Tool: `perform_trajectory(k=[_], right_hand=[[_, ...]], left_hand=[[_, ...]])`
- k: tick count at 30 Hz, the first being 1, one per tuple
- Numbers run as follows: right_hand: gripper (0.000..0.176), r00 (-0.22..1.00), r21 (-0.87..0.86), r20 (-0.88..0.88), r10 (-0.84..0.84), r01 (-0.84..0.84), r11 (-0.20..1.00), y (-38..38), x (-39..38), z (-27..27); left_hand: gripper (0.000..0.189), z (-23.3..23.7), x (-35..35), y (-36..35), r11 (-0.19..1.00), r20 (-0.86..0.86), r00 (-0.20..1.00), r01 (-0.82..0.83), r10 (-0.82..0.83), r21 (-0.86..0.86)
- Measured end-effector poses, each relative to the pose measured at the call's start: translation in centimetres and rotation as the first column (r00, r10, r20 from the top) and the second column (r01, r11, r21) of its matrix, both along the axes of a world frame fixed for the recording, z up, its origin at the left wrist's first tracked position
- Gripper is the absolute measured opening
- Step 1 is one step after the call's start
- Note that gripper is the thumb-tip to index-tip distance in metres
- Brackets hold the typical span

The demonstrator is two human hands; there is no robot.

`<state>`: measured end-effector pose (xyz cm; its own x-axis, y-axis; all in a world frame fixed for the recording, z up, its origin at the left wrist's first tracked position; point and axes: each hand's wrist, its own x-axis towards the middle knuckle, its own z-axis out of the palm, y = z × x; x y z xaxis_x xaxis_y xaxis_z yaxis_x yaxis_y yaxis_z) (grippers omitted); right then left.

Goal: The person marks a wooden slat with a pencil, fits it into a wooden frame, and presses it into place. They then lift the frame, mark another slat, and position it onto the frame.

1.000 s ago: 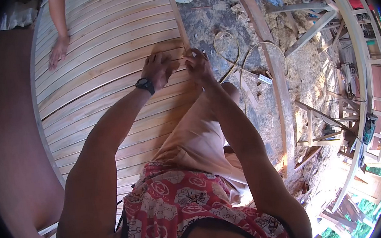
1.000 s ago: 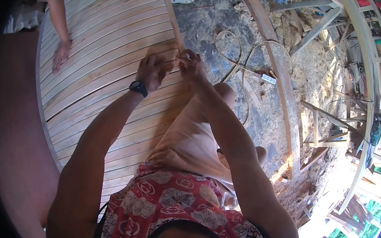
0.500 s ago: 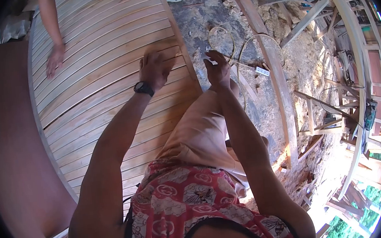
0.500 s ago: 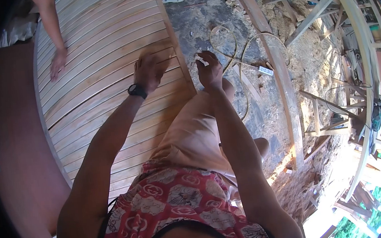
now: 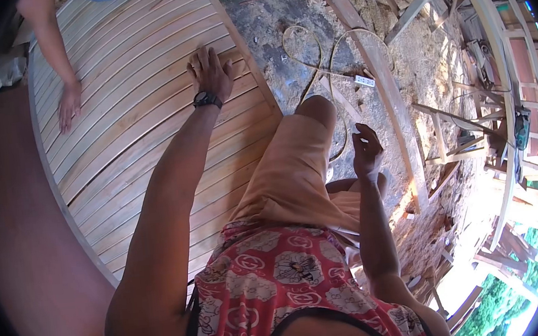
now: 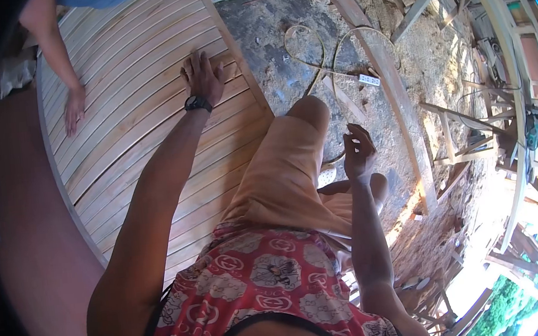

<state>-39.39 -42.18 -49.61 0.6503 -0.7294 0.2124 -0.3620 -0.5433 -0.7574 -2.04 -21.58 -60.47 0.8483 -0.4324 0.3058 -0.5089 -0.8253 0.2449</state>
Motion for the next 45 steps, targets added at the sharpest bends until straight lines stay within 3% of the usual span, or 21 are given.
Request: perform_trajectory(k=[3,6,7,8,9,10,11,12,13,14,15,17,20,24,26,27,30,33,35,41,45], right_hand=[[0.026,0.991,0.029,-0.118,-0.064,0.068,0.997,1.0,-2.1,1.9],[0.030,0.972,-0.052,-0.200,-0.121,0.113,0.992,1.8,-5.9,4.9],[0.027,0.945,-0.128,-0.261,-0.195,0.166,0.978,2.2,-8.1,5.5],[0.028,0.959,-0.117,-0.184,-0.214,0.195,0.974,1.6,-12.0,4.2],[0.027,0.908,-0.096,-0.264,-0.326,0.311,0.945,2.8,-14.6,4.4],[0.034,0.812,-0.011,-0.370,-0.451,0.481,0.876,4.0,-18.3,3.7],[0.046,0.757,-0.078,-0.419,-0.502,0.521,0.850,5.0,-24.4,-0.6],[0.056,0.762,-0.126,-0.419,-0.494,0.489,0.863,7.2,-27.6,-2.2],[0.075,0.765,-0.076,-0.407,-0.499,0.516,0.853,9.9,-28.0,-2.2],[0.090,0.579,0.071,-0.710,-0.400,0.624,0.778,12.0,-27.1,0.0],[0.100,0.672,0.411,-0.658,-0.340,0.699,0.586,13.4,-19.9,7.4],[0.100,0.669,0.371,-0.576,-0.470,0.726,0.578,15.1,-18.1,6.2],[0.090,0.565,0.283,-0.453,-0.690,0.824,0.490,16.2,-16.2,4.2],[0.074,0.761,-0.130,-0.341,-0.552,0.544,0.829,15.8,-14.1,5.3],[0.067,0.814,-0.354,-0.359,-0.457,0.335,0.873,15.7,-13.9,6.4],[0.067,0.798,-0.358,-0.358,-0.485,0.362,0.861,15.4,-13.8,7.0],[0.044,0.840,-0.336,-0.346,-0.419,0.306,0.891,14.3,-13.3,7.3],[0.045,0.809,-0.338,-0.349,-0.474,0.363,0.868,14.1,-13.8,6.2],[0.043,0.819,-0.365,-0.368,-0.440,0.309,0.879,14.0,-14.4,5.3],[0.057,0.828,-0.261,-0.385,-0.408,0.326,0.908,14.7,-14.9,5.4],[0.061,0.868,-0.046,-0.299,-0.397,0.402,0.914,16.7,-17.2,4.8]], left_hand=[[0.065,-0.1,0.4,-0.1,0.999,-0.009,0.999,0.036,-0.036,0.023],[0.065,0.0,0.2,0.1,0.997,-0.022,0.997,0.080,-0.080,0.009],[0.065,0.2,0.1,0.2,0.997,-0.045,0.996,0.079,-0.078,0.011],[0.064,0.5,0.0,0.2,0.997,-0.060,0.995,0.076,-0.076,0.004],[0.062,-0.9,0.1,0.5,0.997,-0.019,0.997,0.071,-0.071,-0.008],[0.060,-2.9,0.6,0.4,0.995,0.038,0.996,0.085,-0.083,-0.051],[0.058,-4.4,0.9,1.1,0.983,0.143,0.973,0.182,-0.179,-0.006],[0.056,-6.9,2.3,1.4,0.891,0.385,0.877,0.392,-0.288,-0.227],[0.056,-7.3,2.9,1.3,0.907,0.417,0.874,0.361,-0.247,-0.219],[0.056,-7.3,2.4,0.9,0.926,0.435,0.876,0.320,-0.208,-0.201],[0.061,-5.6,1.6,0.9,0.983,0.303,0.938,0.184,-0.168,-0.023],[0.064,-2.0,0.6,0.3,0.997,-0.064,0.997,0.045,-0.049,-0.064],[0.063,-1.2,0.7,0.2,0.998,-0.062,0.996,0.067,-0.066,0.011],[0.062,-3.4,2.1,0.8,0.986,0.017,0.986,0.168,-0.168,-0.016],[0.061,-3.3,2.1,0.5,0.997,-0.139,0.988,0.077,-0.071,0.031],[0.061,-3.2,1.7,0.4,0.994,-0.140,0.985,0.109,-0.104,0.027],[0.063,-1.6,0.8,0.1,0.994,-0.078,0.994,0.078,-0.072,0.080],[0.062,-0.4,0.7,-0.1,0.995,-0.166,0.985,0.055,-0.041,0.080],[0.060,-0.3,0.7,-0.1,0.993,-0.178,0.984,0.041,-0.021,0.108],[0.059,-3.1,1.5,0.4,0.996,-0.099,0.994,0.044,-0.037,0.075],[0.059,1.9,0.2,-0.3,0.993,-0.223,0.975,0.047,-0.022,0.107]])
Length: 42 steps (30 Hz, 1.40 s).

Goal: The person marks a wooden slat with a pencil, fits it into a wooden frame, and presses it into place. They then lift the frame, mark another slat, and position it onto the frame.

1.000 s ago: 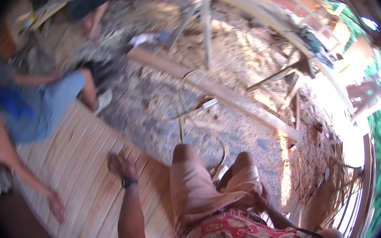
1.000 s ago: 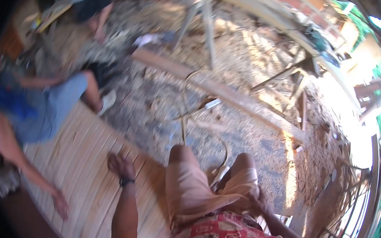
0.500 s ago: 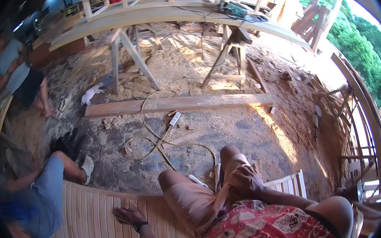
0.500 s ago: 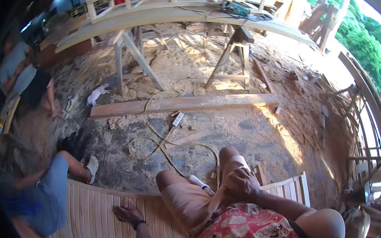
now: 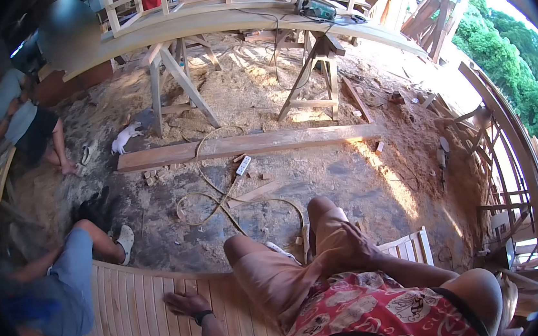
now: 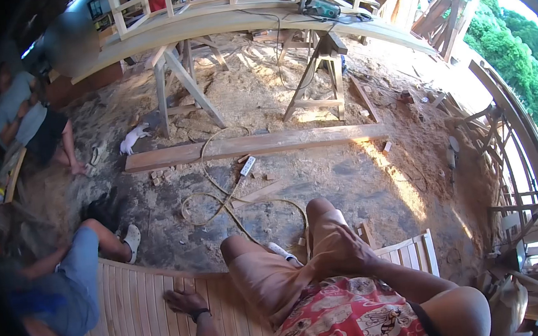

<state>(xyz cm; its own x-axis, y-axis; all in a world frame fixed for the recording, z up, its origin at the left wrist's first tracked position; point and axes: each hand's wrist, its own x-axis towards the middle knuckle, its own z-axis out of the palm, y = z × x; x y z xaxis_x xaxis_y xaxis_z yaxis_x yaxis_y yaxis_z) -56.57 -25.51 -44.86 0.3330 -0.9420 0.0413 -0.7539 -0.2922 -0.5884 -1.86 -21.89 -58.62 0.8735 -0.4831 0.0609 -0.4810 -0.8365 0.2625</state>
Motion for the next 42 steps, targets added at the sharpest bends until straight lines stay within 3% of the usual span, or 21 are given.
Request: perform_trajectory(k=[4,6,8,9,10,12,13,14,15,17,22,29,32,33,34,36,37,38,39,40,42], right_hand=[[0.065,0.894,0.462,0.316,-0.319,0.149,0.874,4.1,-4.2,0.4],[0.075,0.938,0.583,0.061,-0.341,0.244,0.775,4.3,-3.8,3.7],[0.066,0.982,0.537,0.030,-0.185,0.140,0.832,3.7,-5.4,0.8],[0.059,0.995,0.198,-0.075,0.061,-0.045,0.979,3.4,-7.4,-3.0],[0.053,0.938,-0.150,-0.232,0.258,-0.297,0.943,3.2,-9.2,-6.9],[0.023,0.977,-0.023,0.211,-0.031,0.037,0.999,4.4,-7.8,-6.7],[0.037,0.968,-0.113,-0.142,0.206,-0.223,0.968,4.3,-11.0,-8.7],[0.037,0.991,0.058,-0.075,0.108,-0.104,0.993,4.3,-11.7,-8.2],[0.037,0.998,0.269,-0.011,-0.056,0.057,0.961,3.7,-11.1,-7.3],[0.038,0.957,0.514,-0.004,-0.289,0.250,0.821,2.6,-10.8,-5.7],[0.040,0.881,0.680,-0.022,-0.473,0.360,0.639,-3.3,-11.7,-6.5],[0.044,0.849,0.801,0.034,-0.527,0.292,0.523,-18.9,-13.7,-11.4],[0.047,0.883,0.833,0.097,-0.459,0.180,0.523,-26.4,-12.6,-11.3],[0.044,0.941,0.790,0.086,-0.327,0.136,0.597,-28.1,-11.8,-11.0],[0.042,0.977,0.833,0.075,-0.199,0.048,0.550,-30.3,-11.7,-9.9],[0.037,0.973,0.648,0.181,0.146,-0.230,0.726,-32.5,-13.7,-9.3],[0.037,0.948,0.693,-0.054,0.313,-0.190,0.695,-34.0,-11.6,-4.4],[0.037,0.843,0.727,-0.273,0.464,-0.135,0.673,-35.3,-5.7,3.8],[0.036,0.818,0.819,-0.400,0.413,0.117,0.561,-36.3,-2.5,8.4],[0.036,0.812,0.810,-0.414,0.411,0.123,0.573,-36.8,-4.4,9.3],[0.034,0.914,0.843,-0.244,0.324,0.035,0.537,-39.2,-9.6,10.2]], left_hand=[[0.063,-2.1,0.7,0.2,0.999,0.035,0.999,0.026,-0.024,-0.039],[0.066,-4.5,1.0,0.7,0.997,0.047,0.998,-0.029,0.032,-0.070],[0.072,-6.5,1.9,1.2,0.992,0.176,0.982,0.088,-0.070,-0.095],[0.072,-5.9,1.7,1.1,0.995,0.146,0.986,0.085,-0.077,-0.047],[0.073,-5.4,1.3,0.9,0.997,0.113,0.991,0.075,-0.074,-0.004],[0.073,-7.8,1.7,1.4,0.973,0.141,0.987,0.106,-0.078,-0.205],[0.072,-9.0,2.0,1.4,0.965,0.105,0.992,0.090,-0.065,-0.248],[0.070,-9.4,2.0,1.5,0.954,0.076,0.995,0.084,-0.065,-0.289],[0.068,-7.2,1.4,1.2,0.977,0.090,0.995,0.070,-0.053,-0.202],[0.065,-3.4,0.5,1.4,0.995,0.096,0.995,0.028,-0.019,-0.100],[0.059,-2.6,0.3,1.0,0.996,0.088,0.994,0.072,-0.068,-0.047],[0.054,-0.7,-0.5,0.4,0.997,0.118,0.992,0.060,-0.053,-0.053],[0.055,-0.3,-0.4,0.0,0.998,0.099,0.994,0.048,-0.044,-0.036],[0.056,0.3,-0.6,-0.2,0.999,0.101,0.994,0.048,-0.046,-0.016],[0.056,0.5,-0.7,-0.5,0.999,0.089,0.995,0.038,-0.036,-0.025],[0.055,0.7,-0.5,-0.4,1.000,0.060,0.998,0.026,-0.027,0.007],[0.055,1.0,-0.5,-0.4,0.999,0.005,1.000,0.014,-0.014,0.052],[0.055,1.2,-0.3,-0.5,0.999,-0.005,1.000,0.013,-0.012,0.042],[0.057,1.1,-0.2,-0.5,0.997,-0.067,0.997,-0.021,0.026,0.068],[0.060,1.3,-0.3,-0.4,0.994,-0.128,0.990,-0.053,0.065,0.094],[0.063,2.9,-0.4,0.1,0.985,-0.232,0.963,-0.106,0.135,0.135]])
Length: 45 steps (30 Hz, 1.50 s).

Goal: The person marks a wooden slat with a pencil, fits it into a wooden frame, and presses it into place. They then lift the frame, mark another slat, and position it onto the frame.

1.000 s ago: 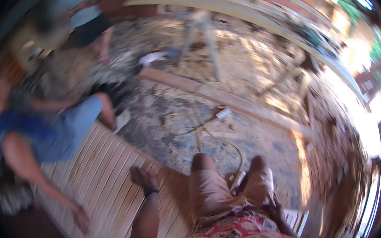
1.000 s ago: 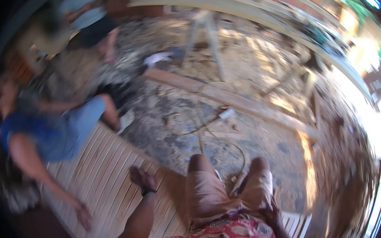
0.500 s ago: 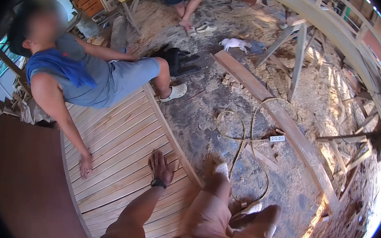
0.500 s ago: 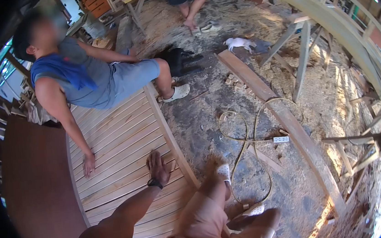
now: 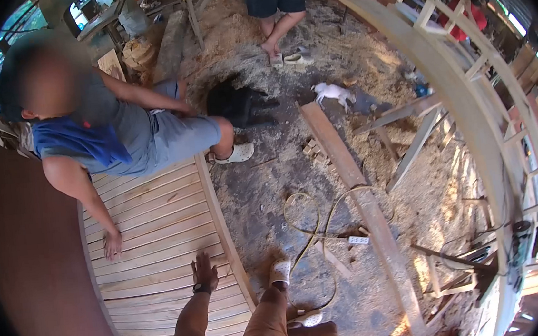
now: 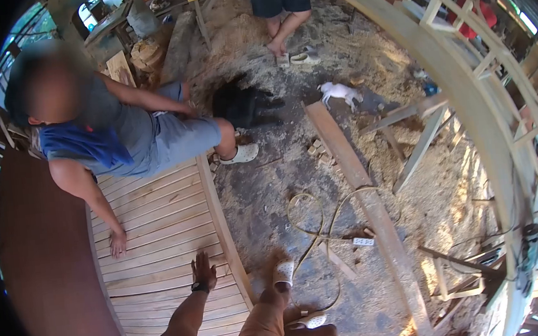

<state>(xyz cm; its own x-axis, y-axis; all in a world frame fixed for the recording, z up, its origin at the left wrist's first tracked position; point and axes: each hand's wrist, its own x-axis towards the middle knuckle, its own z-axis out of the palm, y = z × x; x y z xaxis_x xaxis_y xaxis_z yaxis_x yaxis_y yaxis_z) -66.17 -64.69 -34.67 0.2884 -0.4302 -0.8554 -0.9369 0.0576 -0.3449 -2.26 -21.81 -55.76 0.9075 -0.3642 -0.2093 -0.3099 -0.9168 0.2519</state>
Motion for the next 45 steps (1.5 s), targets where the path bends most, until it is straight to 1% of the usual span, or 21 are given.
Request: perform_trajectory(k=[1,2,4,5,6,7,8,9,14,18,20,22,24,31,34,38,40,41,42,44,45], right_hand=[[0.034,1.000,-0.016,-0.002,0.003,-0.003,1.000,-2.3,0.1,1.1],[0.033,0.978,-0.108,0.002,0.208,-0.206,0.973,-4.6,0.3,2.2],[0.030,0.815,-0.269,-0.040,0.579,-0.567,0.779,-8.1,1.0,3.4],[0.029,0.681,-0.335,-0.081,0.728,-0.706,0.624,-9.0,1.2,3.4],[0.028,0.708,-0.484,0.081,0.702,-0.588,0.648,-7.6,2.5,4.8],[0.046,0.988,-0.046,-0.115,0.106,-0.111,0.993,-8.9,4.6,5.6],[0.026,0.955,-0.013,-0.193,-0.225,0.227,0.974,-6.1,11.6,12.0],[0.037,0.968,-0.014,-0.046,-0.248,0.247,0.969,-6.6,11.4,10.5],[0.037,0.960,0.150,0.059,-0.274,0.262,0.953,-7.3,16.8,8.7],[0.038,0.968,0.137,0.060,-0.245,0.235,0.962,-7.2,21.8,10.2],[0.039,0.970,0.162,0.110,-0.219,0.200,0.966,-8.9,18.0,3.1],[0.037,0.873,0.356,0.269,-0.406,0.301,0.885,-9.1,15.9,3.4],[0.036,0.989,0.058,-0.012,-0.146,0.146,0.988,-7.8,22.7,11.0],[0.032,0.996,0.095,-0.081,0.024,-0.016,0.995,-12.7,23.3,7.6],[0.032,0.995,0.112,-0.075,0.071,-0.062,0.992,-17.5,27.0,5.1],[0.031,0.989,0.105,-0.001,0.149,-0.148,0.983,-27.3,35.9,1.6],[0.031,0.999,0.177,0.036,0.013,-0.019,0.984,-33.2,43.3,0.6],[0.029,0.974,0.364,-0.073,-0.214,0.226,0.904,-37.0,46.9,-0.5],[0.030,0.988,0.206,-0.034,-0.148,0.152,0.967,-39.2,51.7,0.3],[0.021,0.993,0.081,0.097,-0.073,0.065,0.995,-45.0,60.1,-2.8],[0.022,0.941,-0.091,0.185,0.283,-0.270,0.959,-50.4,63.1,-10.5]], left_hand=[[0.066,1.2,0.2,0.1,0.997,-0.099,0.994,-0.050,0.056,0.054],[0.071,3.0,0.4,-0.2,0.984,-0.154,0.976,-0.134,0.151,0.120],[0.071,6.9,0.5,-0.3,0.933,-0.177,0.918,-0.337,0.355,0.124],[0.071,9.5,1.2,-0.7,0.934,-0.171,0.919,-0.337,0.354,0.121],[0.071,11.4,1.4,-0.8,0.902,-0.167,0.887,-0.417,0.431,0.114],[0.070,13.2,1.0,-0.6,0.861,-0.169,0.845,-0.496,0.508,0.110],[0.070,14.7,0.9,-0.5,0.860,-0.172,0.843,-0.498,0.511,0.111],[0.070,15.9,1.0,-0.6,0.846,-0.158,0.831,-0.522,0.533,0.104],[0.070,19.2,0.2,-1.0,0.797,-0.114,0.789,-0.601,0.603,0.061],[0.074,19.4,-1.2,-1.1,0.771,-0.179,0.751,-0.631,0.636,0.088],[0.077,19.2,-2.2,-1.2,0.784,-0.215,0.758,-0.617,0.615,0.067],[0.074,16.8,-3.5,-0.9,0.790,-0.173,0.775,-0.613,0.608,0.028],[0.069,19.7,-3.1,-3.5,0.744,-0.211,0.715,-0.653,0.667,0.138],[0.062,19.7,-4.0,-7.6,0.779,-0.148,0.765,-0.620,0.627,0.094],[0.060,19.8,-3.0,-10.5,0.780,-0.112,0.773,-0.624,0.624,0.043],[0.058,18.9,-0.2,-16.1,0.731,-0.142,0.717,-0.668,0.682,0.139],[0.062,19.1,1.9,-20.0,0.713,-0.208,0.682,-0.677,0.701,0.184],[0.063,20.5,4.1,-22.7,0.716,-0.296,0.655,-0.670,0.695,0.198],[0.063,21.4,5.9,-24.9,0.724,-0.383,0.625,-0.654,0.680,0.218],[0.062,21.8,9.7,-29.8,0.752,-0.317,0.689,-0.644,0.651,0.143],[0.061,21.8,11.1,-31.4,0.785,-0.253,0.747,-0.612,0.615,0.101]])
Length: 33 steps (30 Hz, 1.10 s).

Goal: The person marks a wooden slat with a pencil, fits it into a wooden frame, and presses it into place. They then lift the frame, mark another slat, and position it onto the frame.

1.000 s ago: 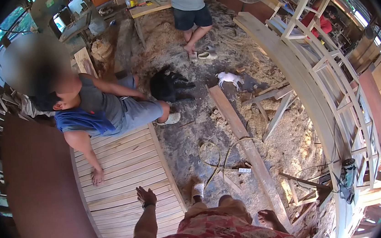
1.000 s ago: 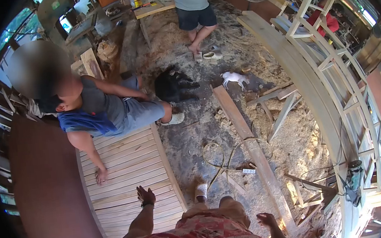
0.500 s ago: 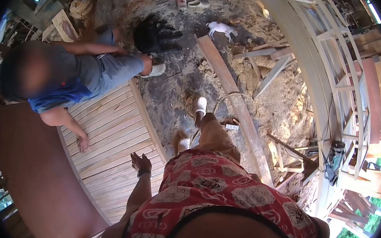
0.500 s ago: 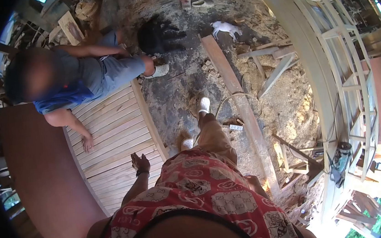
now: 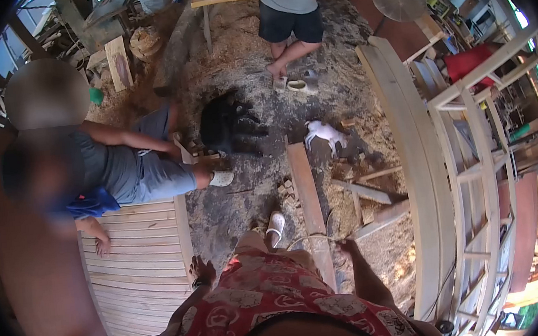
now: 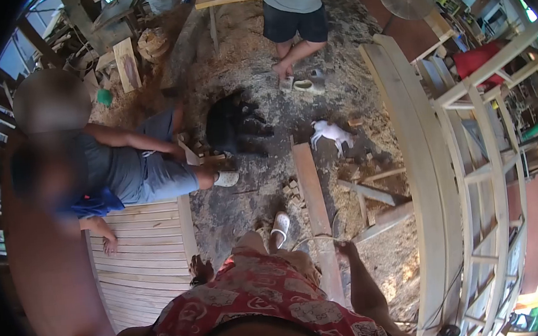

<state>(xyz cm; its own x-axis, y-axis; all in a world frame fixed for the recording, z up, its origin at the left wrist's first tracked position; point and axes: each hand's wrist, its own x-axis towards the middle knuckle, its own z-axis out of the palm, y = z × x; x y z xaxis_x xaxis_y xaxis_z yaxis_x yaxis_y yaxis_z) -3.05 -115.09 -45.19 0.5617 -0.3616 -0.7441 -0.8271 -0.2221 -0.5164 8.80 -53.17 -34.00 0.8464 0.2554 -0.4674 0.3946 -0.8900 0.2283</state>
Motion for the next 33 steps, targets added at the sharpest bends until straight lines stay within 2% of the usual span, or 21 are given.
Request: perform_trajectory(k=[1,2,3,4,5,7,8,9,11,14,17,18,19,21,23,25,27,29,31,32,33], right_hand=[[0.022,0.948,-0.239,0.080,0.307,-0.280,0.930,-5.1,2.9,-7.2],[0.029,0.956,-0.231,-0.097,0.278,-0.293,0.928,-6.4,9.8,-5.5],[0.039,0.889,-0.415,-0.067,0.452,-0.437,0.798,-5.6,16.2,0.5],[0.043,0.884,-0.372,-0.129,0.449,-0.463,0.804,-3.6,23.1,7.9],[0.038,0.926,-0.407,0.035,0.375,-0.330,0.852,-3.8,27.5,7.0],[0.038,0.788,-0.299,0.377,0.487,-0.394,0.869,-3.0,36.7,9.2],[0.040,0.758,-0.302,0.348,0.552,-0.467,0.831,-1.7,41.1,11.9],[0.043,0.723,-0.302,0.318,0.613,-0.536,0.789,0.0,45.3,14.7],[0.041,0.504,-0.471,0.281,0.817,-0.669,0.575,2.0,53.2,15.7],[0.036,0.477,-0.482,0.298,0.827,-0.673,0.562,4.7,63.5,14.7],[0.035,0.345,-0.488,0.245,0.906,-0.763,0.423,5.1,74.5,9.9],[0.035,0.418,-0.219,0.512,0.751,-0.781,0.584,3.5,78.4,5.4],[0.035,0.403,-0.229,0.516,0.756,-0.785,0.575,3.9,82.0,6.3],[0.034,0.409,-0.412,0.243,0.880,-0.777,0.475,6.5,87.8,10.4],[0.033,0.426,-0.470,0.131,0.895,-0.769,0.434,9.9,90.5,23.7],[0.033,0.255,-0.608,0.081,0.964,-0.754,0.250,9.9,98.3,21.3],[0.031,-0.105,-0.774,-0.193,0.976,-0.595,-0.217,9.5,106.4,19.6],[0.033,0.093,-0.764,-0.251,0.963,-0.630,-0.138,10.9,113.7,20.4],[0.032,0.033,-0.663,-0.389,0.921,-0.704,-0.255,12.6,120.1,24.8],[0.032,0.015,-0.663,-0.387,0.922,-0.699,-0.268,13.4,122.6,27.1],[0.031,0.112,-0.724,-0.353,0.929,-0.661,-0.196,14.2,125.1,29.5]], left_hand=[[0.061,-0.5,1.4,-1.2,1.000,0.000,1.000,-0.011,0.011,0.002],[0.059,-1.2,3.0,-2.5,0.999,0.121,0.993,0.001,0.005,-0.048],[0.058,-1.9,4.3,-3.3,0.995,0.242,0.970,0.021,0.002,-0.094],[0.058,-2.6,5.5,-3.9,0.996,0.241,0.970,0.012,0.010,-0.089],[0.055,-3.1,7.0,-4.4,0.993,0.250,0.968,0.000,0.030,-0.116],[0.049,-3.8,10.3,-5.5,0.984,0.271,0.960,-0.028,0.075,-0.174],[0.049,-3.8,11.5,-6.0,0.984,0.276,0.957,-0.040,0.088,-0.174],[0.047,-3.8,12.4,-6.4,0.980,0.224,0.967,-0.084,0.124,-0.183],[0.047,-5.2,14.3,-7.0,0.972,0.177,0.969,-0.136,0.170,-0.192],[0.050,-9.8,15.5,-7.2,0.947,-0.271,0.917,-0.316,0.291,-0.052],[0.051,-11.8,19.2,-8.9,0.937,-0.466,0.830,-0.349,0.307,-0.003],[0.050,-12.3,20.8,-9.7,0.936,-0.447,0.843,-0.351,0.300,-0.035],[0.050,-12.6,22.3,-10.3,0.933,-0.425,0.856,-0.354,0.296,-0.064],[0.050,-13.5,25.3,-11.3,0.929,-0.357,0.891,-0.345,0.280,-0.133],[0.049,-14.7,28.2,-12.1,0.930,-0.260,0.933,-0.305,0.249,-0.204],[0.049,-14.6,32.2,-12.7,0.926,-0.147,0.959,-0.274,0.242,-0.261],[0.042,-14.3,35.0,-12.5,0.924,-0.065,0.977,-0.212,0.201,-0.317],[0.035,-14.2,36.8,-13.4,0.634,-0.205,0.789,-0.593,0.579,-0.496],[0.032,-14.1,36.8,-14.4,0.978,0.119,0.992,-0.024,0.049,-0.208],[0.031,-13.6,37.4,-15.0,0.978,0.247,0.946,0.203,-0.211,0.055],[0.031,-13.1,37.3,-16.3,0.974,0.067,0.984,-0.150,0.163,-0.170]])
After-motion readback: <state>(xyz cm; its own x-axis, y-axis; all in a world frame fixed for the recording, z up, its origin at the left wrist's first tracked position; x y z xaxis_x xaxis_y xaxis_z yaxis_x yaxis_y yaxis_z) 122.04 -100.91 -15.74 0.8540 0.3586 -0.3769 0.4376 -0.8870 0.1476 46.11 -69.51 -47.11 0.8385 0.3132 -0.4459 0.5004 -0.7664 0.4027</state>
